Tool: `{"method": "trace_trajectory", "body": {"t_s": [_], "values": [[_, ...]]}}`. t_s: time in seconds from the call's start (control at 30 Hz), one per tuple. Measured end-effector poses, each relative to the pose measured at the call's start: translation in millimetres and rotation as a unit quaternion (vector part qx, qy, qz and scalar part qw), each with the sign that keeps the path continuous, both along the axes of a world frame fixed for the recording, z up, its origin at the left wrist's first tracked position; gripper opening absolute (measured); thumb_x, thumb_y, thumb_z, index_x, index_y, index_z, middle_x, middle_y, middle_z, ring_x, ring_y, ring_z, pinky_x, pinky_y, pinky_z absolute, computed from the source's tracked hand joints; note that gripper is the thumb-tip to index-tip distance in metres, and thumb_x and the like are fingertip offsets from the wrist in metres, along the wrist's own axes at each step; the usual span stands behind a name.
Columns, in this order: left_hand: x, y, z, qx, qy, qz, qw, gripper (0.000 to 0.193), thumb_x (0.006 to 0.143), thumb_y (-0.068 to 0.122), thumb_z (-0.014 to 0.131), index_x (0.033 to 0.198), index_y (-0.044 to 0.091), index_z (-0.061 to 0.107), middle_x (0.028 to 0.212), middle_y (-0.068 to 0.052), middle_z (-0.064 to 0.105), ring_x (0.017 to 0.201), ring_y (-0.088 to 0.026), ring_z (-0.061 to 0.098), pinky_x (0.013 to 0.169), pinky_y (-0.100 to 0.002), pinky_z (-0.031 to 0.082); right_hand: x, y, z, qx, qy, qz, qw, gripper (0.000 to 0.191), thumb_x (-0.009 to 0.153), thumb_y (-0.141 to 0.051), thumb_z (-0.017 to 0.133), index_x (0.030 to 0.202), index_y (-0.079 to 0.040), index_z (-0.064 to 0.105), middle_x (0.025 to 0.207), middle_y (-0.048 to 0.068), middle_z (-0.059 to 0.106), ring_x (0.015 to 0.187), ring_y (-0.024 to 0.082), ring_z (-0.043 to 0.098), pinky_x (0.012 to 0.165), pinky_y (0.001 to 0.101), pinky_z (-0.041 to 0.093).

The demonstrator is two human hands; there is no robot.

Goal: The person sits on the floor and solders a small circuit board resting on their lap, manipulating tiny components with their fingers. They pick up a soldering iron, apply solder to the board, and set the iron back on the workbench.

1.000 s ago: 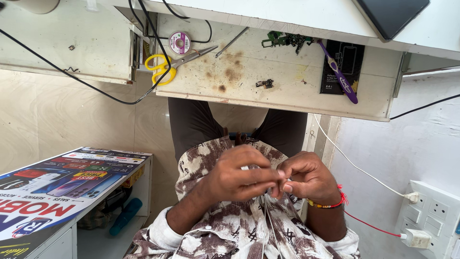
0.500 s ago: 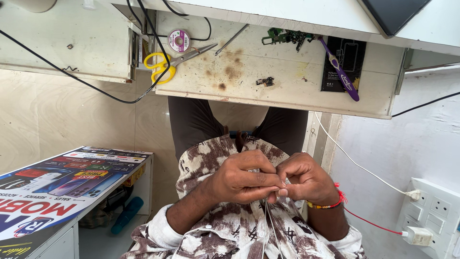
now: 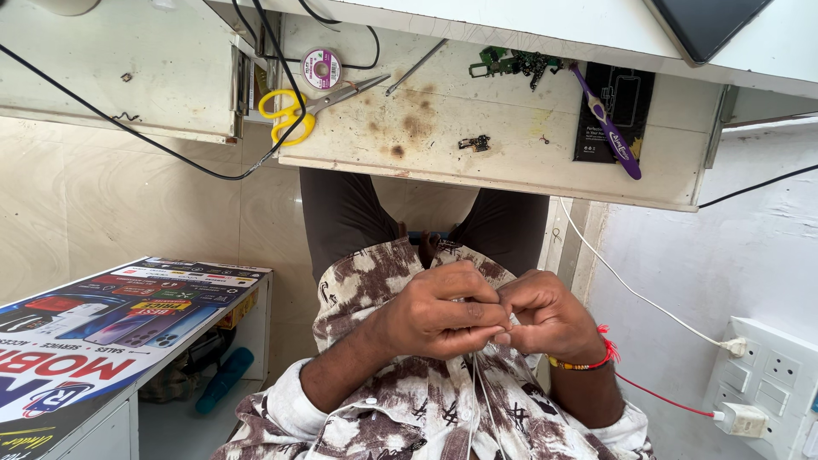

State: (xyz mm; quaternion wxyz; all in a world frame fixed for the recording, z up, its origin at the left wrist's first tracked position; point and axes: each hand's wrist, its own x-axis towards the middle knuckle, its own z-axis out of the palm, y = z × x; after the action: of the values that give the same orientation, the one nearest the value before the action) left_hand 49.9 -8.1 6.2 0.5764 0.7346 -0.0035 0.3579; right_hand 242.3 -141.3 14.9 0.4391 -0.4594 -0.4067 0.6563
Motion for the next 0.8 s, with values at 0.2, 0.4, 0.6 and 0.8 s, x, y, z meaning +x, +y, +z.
{"method": "trace_trajectory", "body": {"t_s": [0.2,0.4,0.6,0.8], "values": [[-0.9,5.6,2.1,-0.039,0.007,-0.027,0.999,0.020,0.093,0.004,0.077,0.111,0.010,0.076,0.100,-0.002,0.068,0.093,-0.016,0.068,0.083,-0.034,0.057,2.1,7.6,5.2,0.015,0.100,-0.008,0.995,0.020,0.088,-0.009,0.076,0.075,0.003,0.066,0.081,0.015,0.076,0.082,0.025,0.081,0.067,0.0301,0.058],[-0.4,6.7,4.6,-0.006,0.009,-0.008,1.000,0.022,0.091,0.004,0.078,0.112,0.010,0.076,0.099,-0.003,0.068,0.092,-0.017,0.068,0.082,-0.035,0.056,2.0,6.5,0.8,0.014,0.087,-0.014,0.996,0.023,0.087,-0.013,0.078,0.076,0.004,0.067,0.078,0.016,0.077,0.077,0.024,0.081,0.062,0.0289,0.057],[4.5,6.9,5.5,-0.012,0.009,-0.024,1.000,0.017,0.091,0.008,0.081,0.107,0.009,0.076,0.097,-0.004,0.068,0.090,-0.016,0.067,0.079,-0.034,0.056,3.6,0.9,-3.4,0.012,0.016,-0.009,1.000,0.025,0.086,-0.013,0.081,0.073,0.004,0.068,0.071,0.012,0.071,0.062,0.015,0.065,0.056,0.0262,0.048],[6.5,8.1,6.2,-0.043,0.030,-0.019,0.998,0.017,0.094,0.008,0.078,0.111,0.010,0.077,0.101,-0.004,0.070,0.096,-0.017,0.069,0.085,-0.034,0.055,0.0,4.3,3.2,0.025,0.083,-0.058,0.995,0.026,0.090,-0.016,0.078,0.075,0.004,0.070,0.079,0.017,0.079,0.073,0.020,0.078,0.063,0.0292,0.058]]}}
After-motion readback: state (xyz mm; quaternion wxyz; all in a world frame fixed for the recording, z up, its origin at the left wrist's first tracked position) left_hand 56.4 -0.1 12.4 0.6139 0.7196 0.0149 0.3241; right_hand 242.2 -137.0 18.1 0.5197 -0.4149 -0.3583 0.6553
